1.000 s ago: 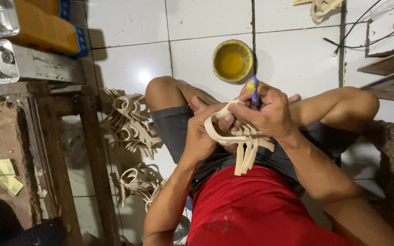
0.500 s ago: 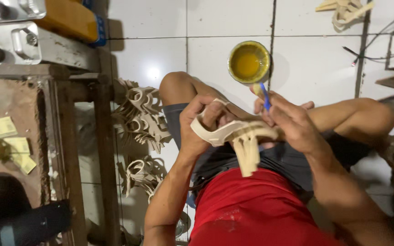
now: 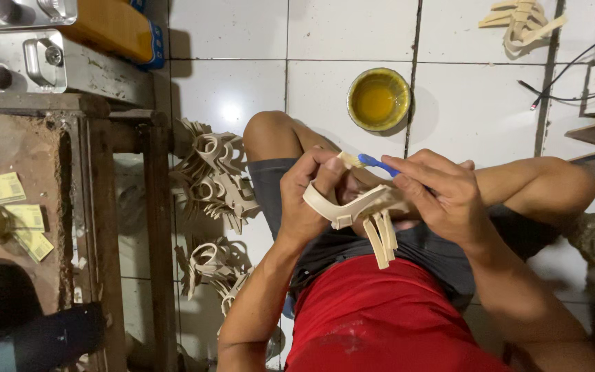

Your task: The person sits on the floor and applies a yellow liquid to small wooden parts using a toothbrush. They dip the brush into a bowl, coat the parts, and place them on the floor. The person repeats this process for several pieces.

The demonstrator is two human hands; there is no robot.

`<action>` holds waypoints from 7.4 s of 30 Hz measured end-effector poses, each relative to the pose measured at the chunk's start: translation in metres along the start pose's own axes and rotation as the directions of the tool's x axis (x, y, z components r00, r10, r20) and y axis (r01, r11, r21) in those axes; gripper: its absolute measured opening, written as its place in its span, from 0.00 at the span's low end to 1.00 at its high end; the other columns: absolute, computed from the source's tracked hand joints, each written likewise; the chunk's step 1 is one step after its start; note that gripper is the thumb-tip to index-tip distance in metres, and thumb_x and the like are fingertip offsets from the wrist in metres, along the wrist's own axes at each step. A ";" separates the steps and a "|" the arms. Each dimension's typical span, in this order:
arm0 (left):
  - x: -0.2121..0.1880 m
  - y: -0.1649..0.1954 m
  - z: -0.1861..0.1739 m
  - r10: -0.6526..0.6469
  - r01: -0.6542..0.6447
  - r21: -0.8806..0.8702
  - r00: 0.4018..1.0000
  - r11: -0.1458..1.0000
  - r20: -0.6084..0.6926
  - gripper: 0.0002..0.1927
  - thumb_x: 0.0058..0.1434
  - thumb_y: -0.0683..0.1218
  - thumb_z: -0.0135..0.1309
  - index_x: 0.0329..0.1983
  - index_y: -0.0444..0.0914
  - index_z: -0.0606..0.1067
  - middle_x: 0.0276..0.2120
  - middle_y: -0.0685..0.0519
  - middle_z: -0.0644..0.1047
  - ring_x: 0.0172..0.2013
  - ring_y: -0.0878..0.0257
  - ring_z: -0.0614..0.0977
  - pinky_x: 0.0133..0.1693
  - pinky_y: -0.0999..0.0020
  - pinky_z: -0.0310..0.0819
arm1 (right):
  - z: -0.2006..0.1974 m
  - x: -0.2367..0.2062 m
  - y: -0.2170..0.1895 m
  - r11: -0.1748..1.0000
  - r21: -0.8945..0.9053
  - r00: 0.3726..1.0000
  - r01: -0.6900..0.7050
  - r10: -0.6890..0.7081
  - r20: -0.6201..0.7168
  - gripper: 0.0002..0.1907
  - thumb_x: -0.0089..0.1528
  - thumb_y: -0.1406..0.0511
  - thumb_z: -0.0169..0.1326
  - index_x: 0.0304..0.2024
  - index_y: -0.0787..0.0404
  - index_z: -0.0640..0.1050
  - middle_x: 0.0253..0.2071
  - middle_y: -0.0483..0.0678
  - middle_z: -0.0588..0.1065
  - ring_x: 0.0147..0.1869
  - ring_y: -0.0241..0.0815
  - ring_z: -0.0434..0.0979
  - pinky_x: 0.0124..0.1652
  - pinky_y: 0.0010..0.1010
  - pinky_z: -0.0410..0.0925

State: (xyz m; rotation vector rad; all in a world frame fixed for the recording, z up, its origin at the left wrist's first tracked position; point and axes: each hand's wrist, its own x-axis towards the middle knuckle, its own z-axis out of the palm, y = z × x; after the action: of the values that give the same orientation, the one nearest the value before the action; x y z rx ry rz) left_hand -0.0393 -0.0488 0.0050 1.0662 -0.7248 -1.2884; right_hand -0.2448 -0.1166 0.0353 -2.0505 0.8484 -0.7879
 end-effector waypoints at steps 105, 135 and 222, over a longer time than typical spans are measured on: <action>0.004 -0.047 0.030 -0.257 0.250 -0.070 0.961 0.966 -0.106 0.12 0.63 0.42 0.61 0.43 0.27 0.81 0.35 0.47 0.82 0.36 0.63 0.82 0.40 0.71 0.76 | -0.013 -0.018 0.041 0.803 0.201 0.826 -0.560 0.559 0.068 0.08 0.58 0.66 0.65 0.36 0.64 0.85 0.25 0.44 0.81 0.27 0.28 0.77 0.27 0.21 0.69; -0.001 -0.063 0.030 -0.097 0.097 -0.040 0.995 0.994 -0.001 0.11 0.60 0.38 0.65 0.44 0.29 0.78 0.36 0.51 0.82 0.36 0.67 0.82 0.41 0.73 0.78 | 0.007 -0.037 0.081 0.607 0.660 0.847 -0.443 0.524 0.087 0.06 0.64 0.71 0.58 0.39 0.70 0.81 0.34 0.46 0.79 0.37 0.30 0.76 0.38 0.21 0.69; -0.006 -0.076 0.015 -0.254 0.271 -0.399 0.963 0.876 0.095 0.19 0.63 0.36 0.60 0.58 0.27 0.74 0.48 0.49 0.78 0.45 0.63 0.82 0.48 0.71 0.78 | -0.011 -0.038 0.091 0.432 0.841 0.837 -0.326 0.546 0.044 0.08 0.63 0.72 0.64 0.42 0.70 0.80 0.37 0.48 0.79 0.39 0.32 0.76 0.40 0.23 0.69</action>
State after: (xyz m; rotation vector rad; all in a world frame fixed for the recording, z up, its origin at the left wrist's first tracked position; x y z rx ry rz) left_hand -0.0841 -0.0425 -0.0579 0.8112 -0.3169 -1.6146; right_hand -0.3020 -0.1359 -0.0429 -0.8183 0.8559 -0.8984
